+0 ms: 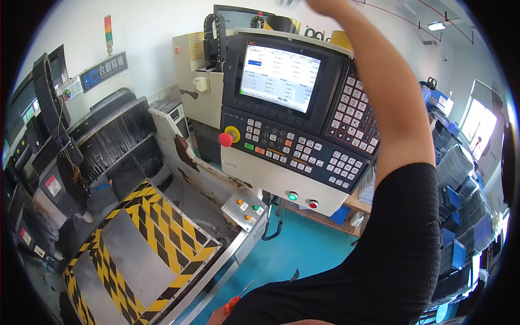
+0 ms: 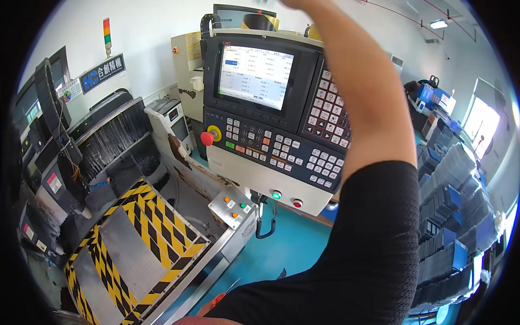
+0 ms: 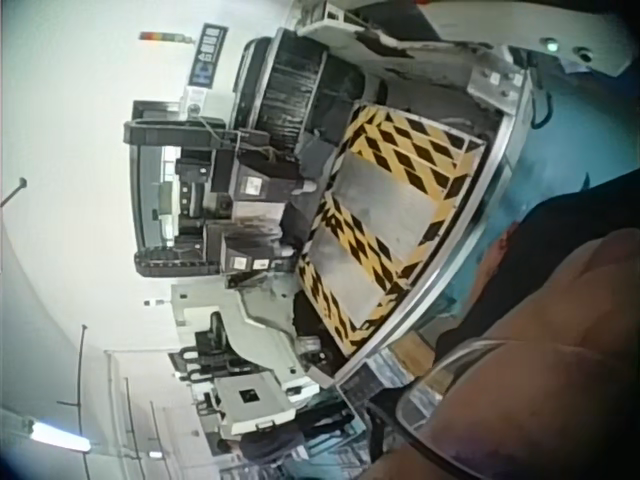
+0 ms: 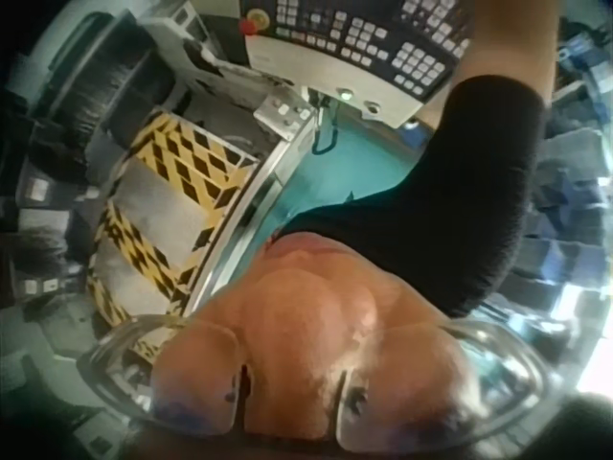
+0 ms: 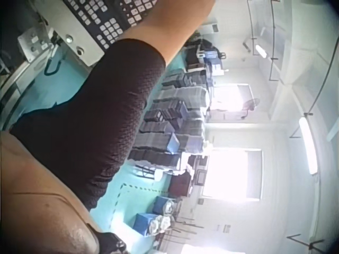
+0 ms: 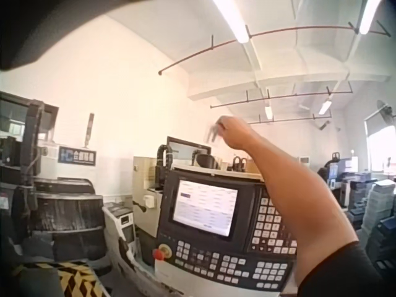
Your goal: The person uses a blade to remove tape from a machine bed, cleans the surface with a cloth and liquid, and applies new hazard tape. They also use an air nozzle to blow away debris during the process.
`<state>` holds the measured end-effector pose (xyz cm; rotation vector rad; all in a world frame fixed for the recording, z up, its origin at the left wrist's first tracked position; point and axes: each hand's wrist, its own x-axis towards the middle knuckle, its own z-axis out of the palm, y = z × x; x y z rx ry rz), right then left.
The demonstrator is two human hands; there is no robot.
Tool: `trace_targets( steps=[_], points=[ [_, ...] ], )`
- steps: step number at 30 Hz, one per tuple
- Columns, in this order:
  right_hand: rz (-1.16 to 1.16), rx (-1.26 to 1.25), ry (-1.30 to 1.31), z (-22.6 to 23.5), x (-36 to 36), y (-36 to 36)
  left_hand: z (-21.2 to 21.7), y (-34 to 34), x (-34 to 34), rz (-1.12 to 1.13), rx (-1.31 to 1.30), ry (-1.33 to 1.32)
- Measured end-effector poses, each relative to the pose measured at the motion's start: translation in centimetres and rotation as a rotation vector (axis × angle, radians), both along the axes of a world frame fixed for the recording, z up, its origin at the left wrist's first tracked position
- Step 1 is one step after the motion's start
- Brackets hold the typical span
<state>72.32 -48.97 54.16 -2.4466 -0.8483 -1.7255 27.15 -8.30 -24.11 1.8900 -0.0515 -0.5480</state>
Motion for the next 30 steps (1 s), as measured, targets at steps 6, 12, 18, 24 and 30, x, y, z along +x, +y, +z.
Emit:
trace_targets(
  steps=[6, 12, 18, 24, 30],
  points=[
    [-0.281, -0.012, 0.29, -0.3, -11.4, -4.4, 1.6, -0.8, 1.6, 0.008, 0.037, 0.014],
    [-0.334, 0.0, 0.573, -2.7, -7.1, -8.2, 3.8, -1.0, 4.0, -0.019, 0.094, 0.014],
    [-0.248, -0.238, 0.056, -4.6, -8.2, -3.1, 5.9, -0.6, 5.1, -0.005, 0.154, 0.016],
    [-0.47, -0.466, 0.291, -8.0, -9.1, 2.8, 7.0, -0.7, 3.7, 0.036, 0.189, 0.047],
    [-0.389, -0.251, 0.134, -4.6, -5.0, 3.6, 7.4, -1.2, 1.0, 0.113, 0.205, 0.097]
  ],
)
